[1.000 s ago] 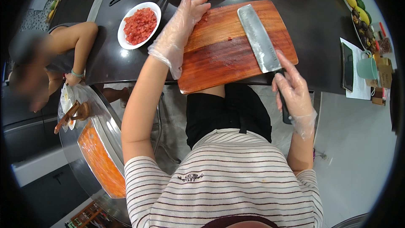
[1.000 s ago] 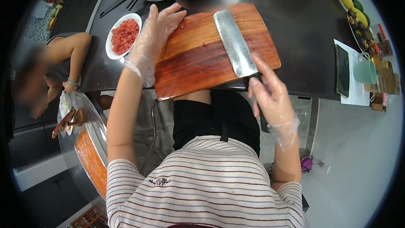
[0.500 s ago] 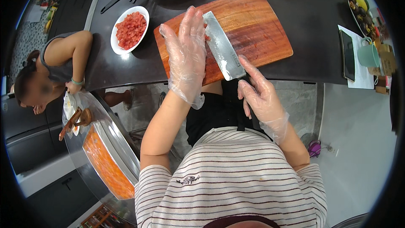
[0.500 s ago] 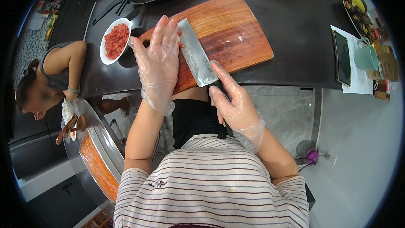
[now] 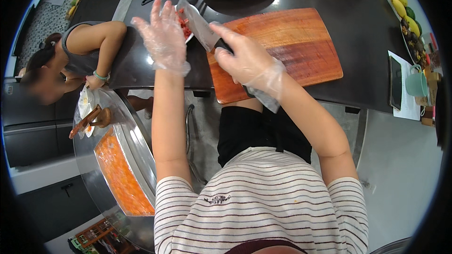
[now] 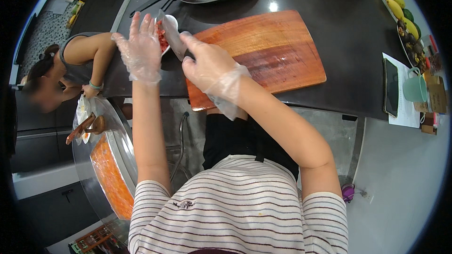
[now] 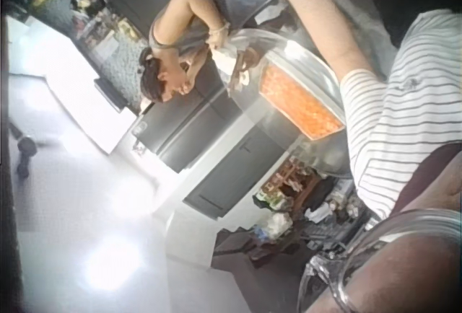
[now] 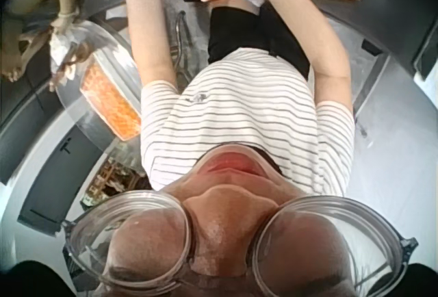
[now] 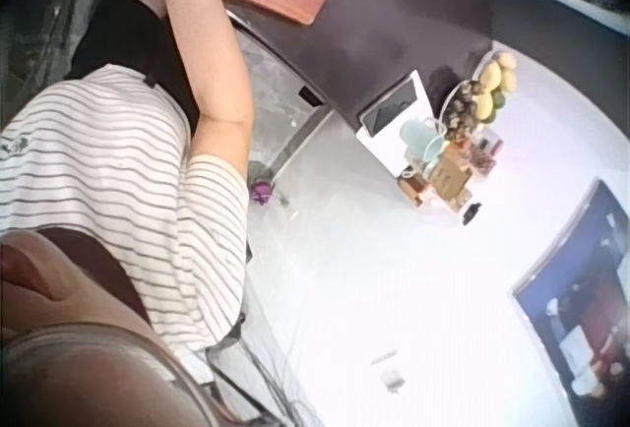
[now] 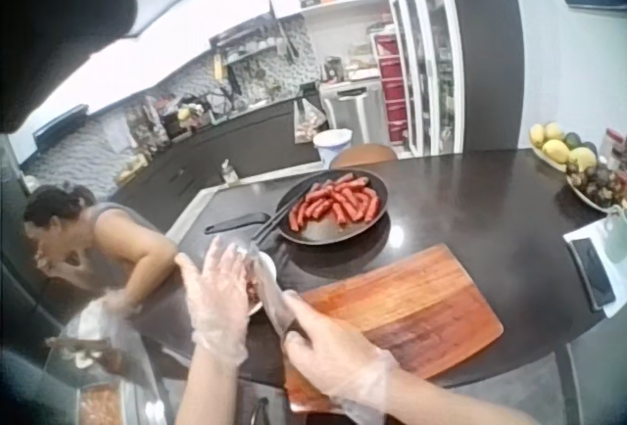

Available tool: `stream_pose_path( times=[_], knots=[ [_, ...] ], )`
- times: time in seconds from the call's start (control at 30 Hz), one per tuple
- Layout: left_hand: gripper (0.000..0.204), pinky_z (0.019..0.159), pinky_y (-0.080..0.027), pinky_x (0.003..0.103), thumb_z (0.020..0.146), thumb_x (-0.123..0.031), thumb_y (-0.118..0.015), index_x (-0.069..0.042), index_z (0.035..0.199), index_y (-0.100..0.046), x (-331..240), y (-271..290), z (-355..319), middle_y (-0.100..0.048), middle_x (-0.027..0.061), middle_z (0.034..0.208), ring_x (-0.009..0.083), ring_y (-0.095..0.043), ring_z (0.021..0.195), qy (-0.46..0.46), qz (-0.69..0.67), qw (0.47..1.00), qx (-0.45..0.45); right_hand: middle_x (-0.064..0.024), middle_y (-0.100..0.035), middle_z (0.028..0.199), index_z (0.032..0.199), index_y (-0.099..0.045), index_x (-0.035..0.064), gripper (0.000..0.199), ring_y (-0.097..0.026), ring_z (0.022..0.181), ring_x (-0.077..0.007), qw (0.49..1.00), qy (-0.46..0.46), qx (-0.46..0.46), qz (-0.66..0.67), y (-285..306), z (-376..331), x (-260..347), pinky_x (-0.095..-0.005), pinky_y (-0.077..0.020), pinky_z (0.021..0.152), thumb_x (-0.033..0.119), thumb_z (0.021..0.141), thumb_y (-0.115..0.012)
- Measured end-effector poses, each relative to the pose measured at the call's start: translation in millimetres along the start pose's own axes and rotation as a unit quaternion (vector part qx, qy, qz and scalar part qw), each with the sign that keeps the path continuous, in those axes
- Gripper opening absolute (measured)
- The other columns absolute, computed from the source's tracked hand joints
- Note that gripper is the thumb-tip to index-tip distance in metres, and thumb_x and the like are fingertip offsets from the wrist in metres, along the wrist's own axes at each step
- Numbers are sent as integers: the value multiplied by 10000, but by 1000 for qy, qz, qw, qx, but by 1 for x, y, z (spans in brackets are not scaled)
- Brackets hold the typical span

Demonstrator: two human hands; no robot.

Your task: The person slices sausages into thin strips and then dices them into small pieces on a wooden cutting board. They transfer the diced sausage into a white bowl and repeat the process with additional sausages.

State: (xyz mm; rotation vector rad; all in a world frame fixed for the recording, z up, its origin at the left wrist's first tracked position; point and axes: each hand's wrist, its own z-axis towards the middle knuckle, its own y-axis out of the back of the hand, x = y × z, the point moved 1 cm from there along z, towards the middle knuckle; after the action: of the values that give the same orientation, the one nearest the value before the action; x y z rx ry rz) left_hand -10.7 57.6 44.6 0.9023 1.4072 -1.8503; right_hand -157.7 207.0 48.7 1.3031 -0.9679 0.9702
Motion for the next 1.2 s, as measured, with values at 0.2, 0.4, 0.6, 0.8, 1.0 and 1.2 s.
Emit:
stream_pose_path(
  times=[0.2, 0.4, 0.6, 0.8, 1.0, 1.2],
  knots=[
    [1065, 1289, -38, 535, 967, -846, -307, -42, 1657, -194, -37, 38, 16, -43, 283, 1723, 373, 13, 1619, 25, -19, 999, 28, -228, -718, 1134, 1541, -498, 130, 578, -694, 992, -432, 964, 76, -24, -253, -16, 21, 13, -513, -553, 881, 128, 968, -577],
    [1066, 1260, -38, 651, 957, -864, -235, -93, 1683, -110, -44, 59, 29, 49, 241, 1741, 363, 78, 1622, 61, -109, 991, 44, -105, -692, 965, 1562, -470, 57, 578, -640, 583, -139, 977, 13, 37, 212, -9, 22, 0, -292, -522, 522, 109, 999, -589],
    [1053, 1250, -21, 687, 959, -859, -199, -100, 1682, -107, -49, 65, 37, 94, 218, 1744, 353, 109, 1620, 79, -179, 980, 34, -65, -653, 938, 1562, -464, 35, 567, -557, 519, -75, 970, -10, 49, 237, -15, 24, -11, -230, -464, 464, 107, 1011, -578],
    [930, 1258, -83, 673, 1021, -731, -322, -67, 1656, -181, -61, 71, 31, 28, 239, 1733, 368, 56, 1617, 58, -148, 987, 21, -51, -625, 888, 1567, -450, 23, 591, -549, 510, -80, 975, -45, 43, 213, -4, 18, -5, -228, -459, 464, 106, 999, -592],
    [611, 1195, -367, 532, 1083, -376, -517, 49, 1506, -399, -64, 36, 1, -421, 302, 1527, 405, -421, 1436, 43, -22, 999, 16, -61, -660, 887, 1585, -398, 4, 644, -578, 538, -86, 956, -67, 57, 280, 38, -1, -13, -235, -473, 472, 153, 1003, -629],
    [477, 1041, -498, 445, 1081, -311, -532, 62, 1372, -589, -51, 23, -25, -638, 279, 1329, 343, -690, 1083, 32, 57, 992, 105, -72, -676, 919, 1478, -539, -2, 512, -622, 630, -82, 994, -52, -33, 94, 98, -68, -25, -216, -502, 547, 100, 990, -659]
  ],
)
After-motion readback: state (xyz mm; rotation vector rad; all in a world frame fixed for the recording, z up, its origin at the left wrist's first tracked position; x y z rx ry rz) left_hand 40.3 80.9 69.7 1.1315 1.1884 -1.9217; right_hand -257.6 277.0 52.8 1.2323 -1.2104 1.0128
